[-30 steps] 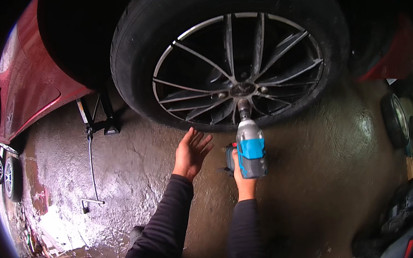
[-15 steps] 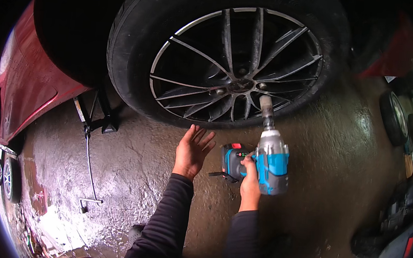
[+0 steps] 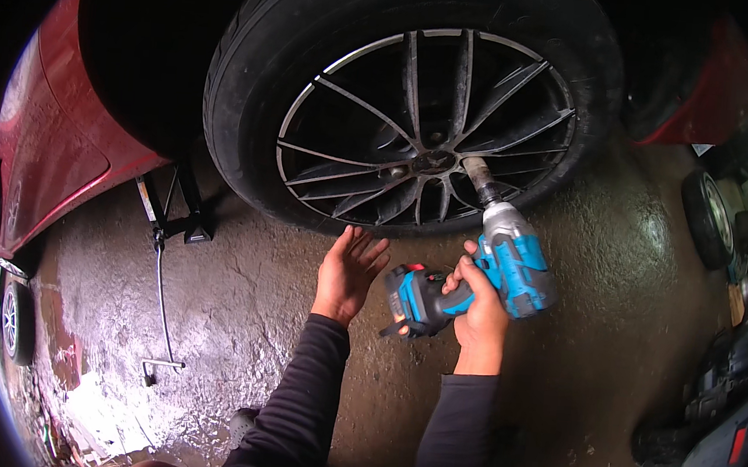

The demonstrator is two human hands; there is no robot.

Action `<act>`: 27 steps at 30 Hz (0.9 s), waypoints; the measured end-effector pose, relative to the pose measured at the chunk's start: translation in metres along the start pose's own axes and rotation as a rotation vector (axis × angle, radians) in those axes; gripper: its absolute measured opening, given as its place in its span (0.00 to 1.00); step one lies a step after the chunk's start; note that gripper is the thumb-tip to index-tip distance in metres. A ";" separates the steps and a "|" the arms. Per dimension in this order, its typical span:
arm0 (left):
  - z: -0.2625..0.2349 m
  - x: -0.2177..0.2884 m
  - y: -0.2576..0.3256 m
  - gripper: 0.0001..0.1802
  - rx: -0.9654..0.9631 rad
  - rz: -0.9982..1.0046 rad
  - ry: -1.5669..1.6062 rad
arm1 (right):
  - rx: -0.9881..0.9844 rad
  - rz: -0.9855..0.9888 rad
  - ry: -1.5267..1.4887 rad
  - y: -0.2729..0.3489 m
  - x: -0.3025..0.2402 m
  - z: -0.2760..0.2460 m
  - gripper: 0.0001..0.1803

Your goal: The person removes a tire from a red car using a cordless impact wrench, then rolls a replacement tire into position and mounts it onto the wheel hub. They hand-tighten the lug nuts before using the impact wrench to fully secure the wheel.

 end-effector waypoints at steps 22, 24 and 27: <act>0.008 -0.004 0.002 0.38 -0.010 -0.002 0.022 | 0.131 -0.431 0.732 -0.025 -0.022 -0.020 0.10; 0.005 -0.008 -0.001 0.39 -0.019 -0.010 0.027 | 0.094 -0.296 0.445 -0.019 -0.015 -0.006 0.13; 0.000 -0.005 0.001 0.40 -0.008 0.004 0.023 | 0.063 -0.277 0.288 -0.022 -0.008 -0.006 0.14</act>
Point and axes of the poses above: each hand's wrist, its own y-axis away from the middle knuckle, its own z-axis out of the palm, x = y × z, the point moved 8 cm from there along -y, towards the middle knuckle, and after that the axes turned 4 degrees about z, right-handed, at the moved point
